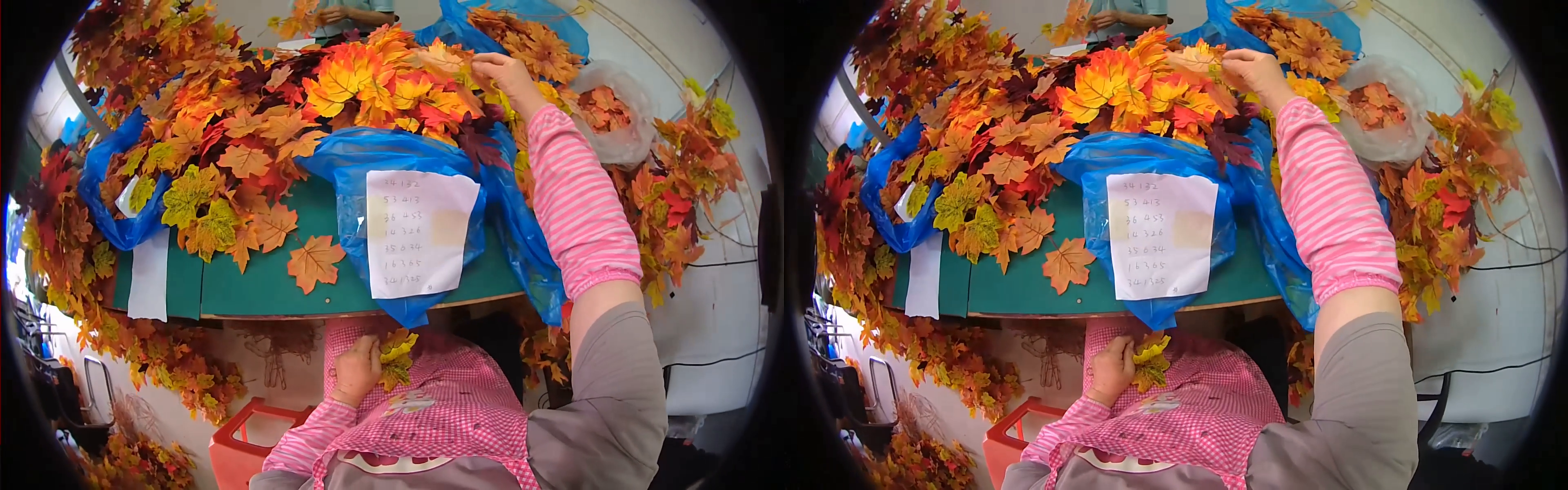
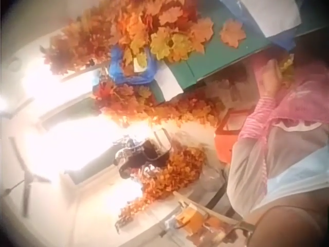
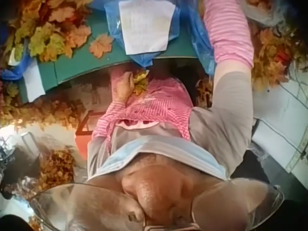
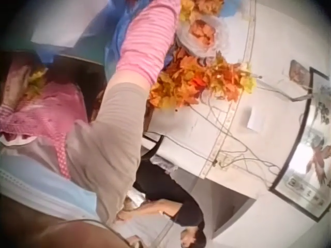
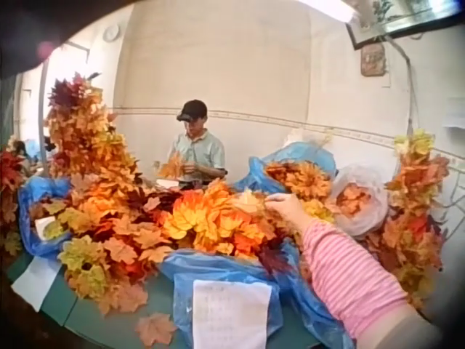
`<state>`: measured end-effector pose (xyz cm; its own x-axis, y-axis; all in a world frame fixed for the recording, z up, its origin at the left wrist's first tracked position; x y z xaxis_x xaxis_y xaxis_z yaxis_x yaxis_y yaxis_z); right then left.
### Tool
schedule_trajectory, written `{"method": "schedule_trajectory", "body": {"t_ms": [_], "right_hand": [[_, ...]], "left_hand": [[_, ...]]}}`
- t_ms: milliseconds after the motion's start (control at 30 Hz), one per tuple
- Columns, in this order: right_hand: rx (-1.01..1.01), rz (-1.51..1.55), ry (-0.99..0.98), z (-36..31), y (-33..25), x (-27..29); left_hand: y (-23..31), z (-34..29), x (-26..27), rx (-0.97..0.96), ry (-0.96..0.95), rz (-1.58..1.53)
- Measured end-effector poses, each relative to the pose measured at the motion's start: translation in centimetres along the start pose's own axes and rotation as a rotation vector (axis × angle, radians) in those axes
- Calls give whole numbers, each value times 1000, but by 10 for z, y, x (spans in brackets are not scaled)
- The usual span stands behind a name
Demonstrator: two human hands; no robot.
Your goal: The person attaches artificial maple leaves to plastic stems with floral wire by hand to create decorative arrangements.
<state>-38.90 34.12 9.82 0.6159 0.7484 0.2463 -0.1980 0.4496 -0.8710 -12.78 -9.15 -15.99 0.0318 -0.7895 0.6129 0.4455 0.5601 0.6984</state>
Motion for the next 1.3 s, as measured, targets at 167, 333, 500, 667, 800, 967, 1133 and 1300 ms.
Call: {"method": "schedule_trajectory", "body": {"t_ms": [167, 333, 500, 667, 800, 967, 1133, 1300], "right_hand": [[47, 105, 61, -16, -23, 19], [156, 250, 230, -98, -86, 70], [13, 252, -132, -260, -94, 59], [-157, -78, -518, -394, -76, -10], [227, -108, -370, -421, -84, -33], [54, 2, -342, -434, -66, -42], [61, 13, -343, -441, -75, -44], [145, -17, -338, -446, -82, -44]], "left_hand": [[5, -7, 10, -38, 63, -34], [8, -7, 17, -43, 41, -45], [11, -18, 11, -87, -174, 59], [48, -1, 22, -206, -212, 175], [94, 18, 56, -204, 60, -166], [97, 21, 64, -63, 181, -378], [96, 10, 64, -44, 165, -390], [97, 6, 67, -77, 191, -376]]}}
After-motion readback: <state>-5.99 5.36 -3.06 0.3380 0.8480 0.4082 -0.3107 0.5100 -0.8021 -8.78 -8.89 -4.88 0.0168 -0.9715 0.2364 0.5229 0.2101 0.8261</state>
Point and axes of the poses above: each hand's wrist, its own z-axis towards the middle knuckle, its own x-axis out of the back of the hand, y = z × x, the point moved 8 cm from there along z, towards the middle knuckle, and after that the axes turned 13 degrees about y, right-handed, at the moved point
